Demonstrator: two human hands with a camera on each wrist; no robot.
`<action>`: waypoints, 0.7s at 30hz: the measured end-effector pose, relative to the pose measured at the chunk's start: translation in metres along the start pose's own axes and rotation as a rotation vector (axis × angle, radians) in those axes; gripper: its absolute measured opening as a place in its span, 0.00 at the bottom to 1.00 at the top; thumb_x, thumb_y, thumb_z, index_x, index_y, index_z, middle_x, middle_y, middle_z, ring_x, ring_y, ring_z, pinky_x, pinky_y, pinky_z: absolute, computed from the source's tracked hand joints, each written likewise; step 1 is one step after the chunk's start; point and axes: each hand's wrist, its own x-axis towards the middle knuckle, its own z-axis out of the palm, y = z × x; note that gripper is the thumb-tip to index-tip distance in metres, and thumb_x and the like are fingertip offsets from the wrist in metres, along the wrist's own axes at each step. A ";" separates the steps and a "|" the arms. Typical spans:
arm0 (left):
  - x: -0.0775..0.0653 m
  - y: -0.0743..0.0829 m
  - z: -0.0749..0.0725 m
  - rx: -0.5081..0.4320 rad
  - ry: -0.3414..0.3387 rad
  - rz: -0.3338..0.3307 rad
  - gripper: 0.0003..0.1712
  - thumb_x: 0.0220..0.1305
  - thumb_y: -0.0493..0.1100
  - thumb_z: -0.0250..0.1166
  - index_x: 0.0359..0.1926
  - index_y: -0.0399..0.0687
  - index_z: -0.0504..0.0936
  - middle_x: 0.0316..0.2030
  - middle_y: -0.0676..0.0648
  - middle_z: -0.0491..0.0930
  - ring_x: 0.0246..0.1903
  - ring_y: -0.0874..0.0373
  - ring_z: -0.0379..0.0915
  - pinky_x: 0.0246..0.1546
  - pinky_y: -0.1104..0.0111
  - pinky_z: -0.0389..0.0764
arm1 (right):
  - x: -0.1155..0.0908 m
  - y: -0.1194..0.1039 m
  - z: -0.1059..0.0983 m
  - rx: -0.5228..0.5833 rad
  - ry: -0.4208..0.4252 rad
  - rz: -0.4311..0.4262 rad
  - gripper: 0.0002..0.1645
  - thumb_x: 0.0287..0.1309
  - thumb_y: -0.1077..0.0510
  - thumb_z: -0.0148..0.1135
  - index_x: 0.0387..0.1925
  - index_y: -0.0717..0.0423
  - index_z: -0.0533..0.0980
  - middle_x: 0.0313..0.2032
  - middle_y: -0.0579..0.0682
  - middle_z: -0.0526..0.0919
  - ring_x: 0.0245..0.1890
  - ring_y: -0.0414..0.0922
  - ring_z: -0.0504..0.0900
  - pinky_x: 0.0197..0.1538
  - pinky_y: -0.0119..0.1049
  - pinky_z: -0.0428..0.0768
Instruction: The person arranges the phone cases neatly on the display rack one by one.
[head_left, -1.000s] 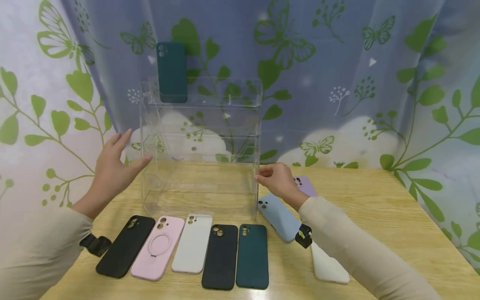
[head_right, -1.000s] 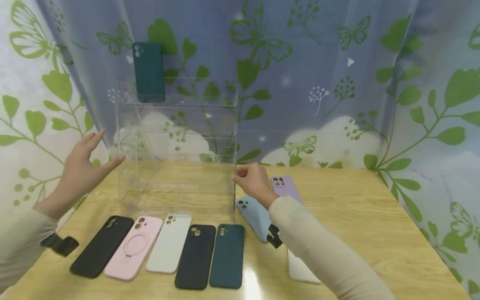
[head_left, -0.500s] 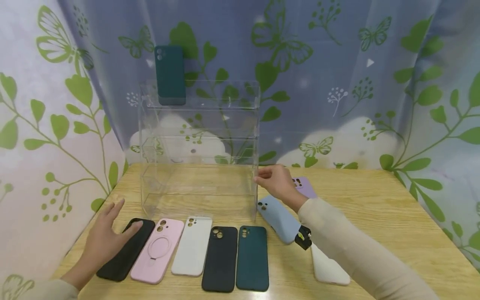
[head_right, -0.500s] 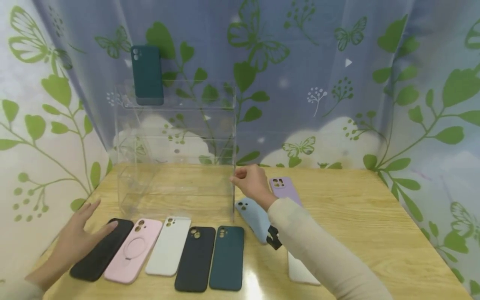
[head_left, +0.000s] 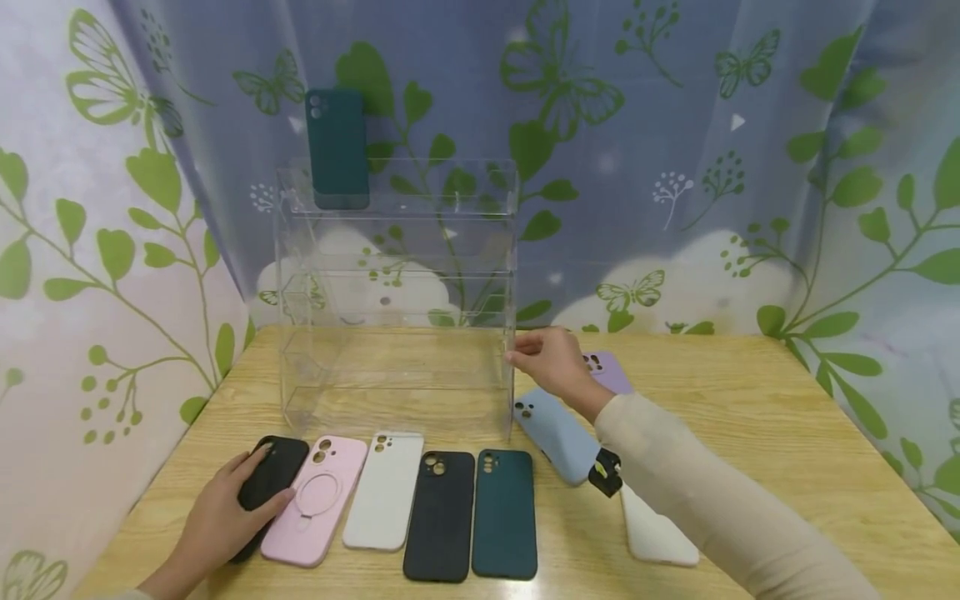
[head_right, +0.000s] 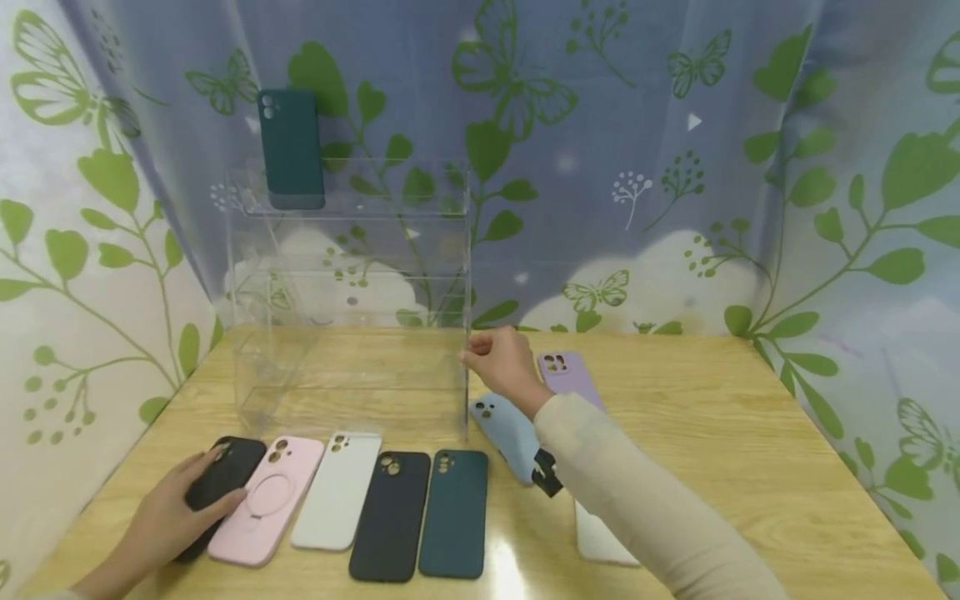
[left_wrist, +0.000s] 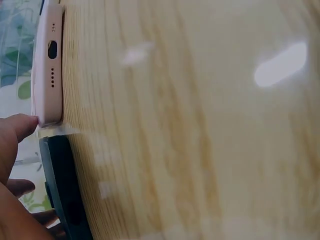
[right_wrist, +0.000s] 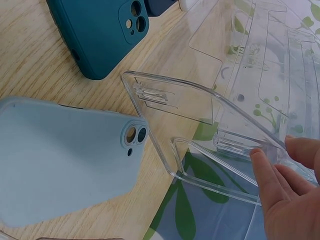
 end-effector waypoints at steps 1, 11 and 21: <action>0.001 0.000 0.001 0.004 0.007 0.007 0.48 0.54 0.58 0.71 0.66 0.32 0.66 0.58 0.18 0.62 0.54 0.19 0.61 0.48 0.34 0.67 | 0.000 0.000 0.000 -0.002 0.000 0.000 0.22 0.62 0.54 0.63 0.56 0.58 0.77 0.50 0.55 0.83 0.50 0.50 0.81 0.47 0.44 0.81; 0.006 -0.013 0.002 0.007 0.056 0.108 0.40 0.53 0.50 0.73 0.60 0.30 0.73 0.55 0.19 0.67 0.52 0.20 0.65 0.48 0.35 0.68 | 0.001 0.000 0.001 0.013 -0.003 0.004 0.23 0.62 0.54 0.64 0.56 0.58 0.77 0.51 0.55 0.82 0.50 0.50 0.81 0.48 0.44 0.81; 0.005 -0.015 -0.001 0.098 0.034 0.056 0.44 0.51 0.58 0.72 0.61 0.33 0.73 0.56 0.22 0.69 0.51 0.21 0.64 0.45 0.34 0.68 | 0.000 -0.001 0.001 0.012 0.001 0.003 0.23 0.62 0.54 0.64 0.56 0.58 0.77 0.51 0.55 0.82 0.50 0.50 0.81 0.48 0.44 0.81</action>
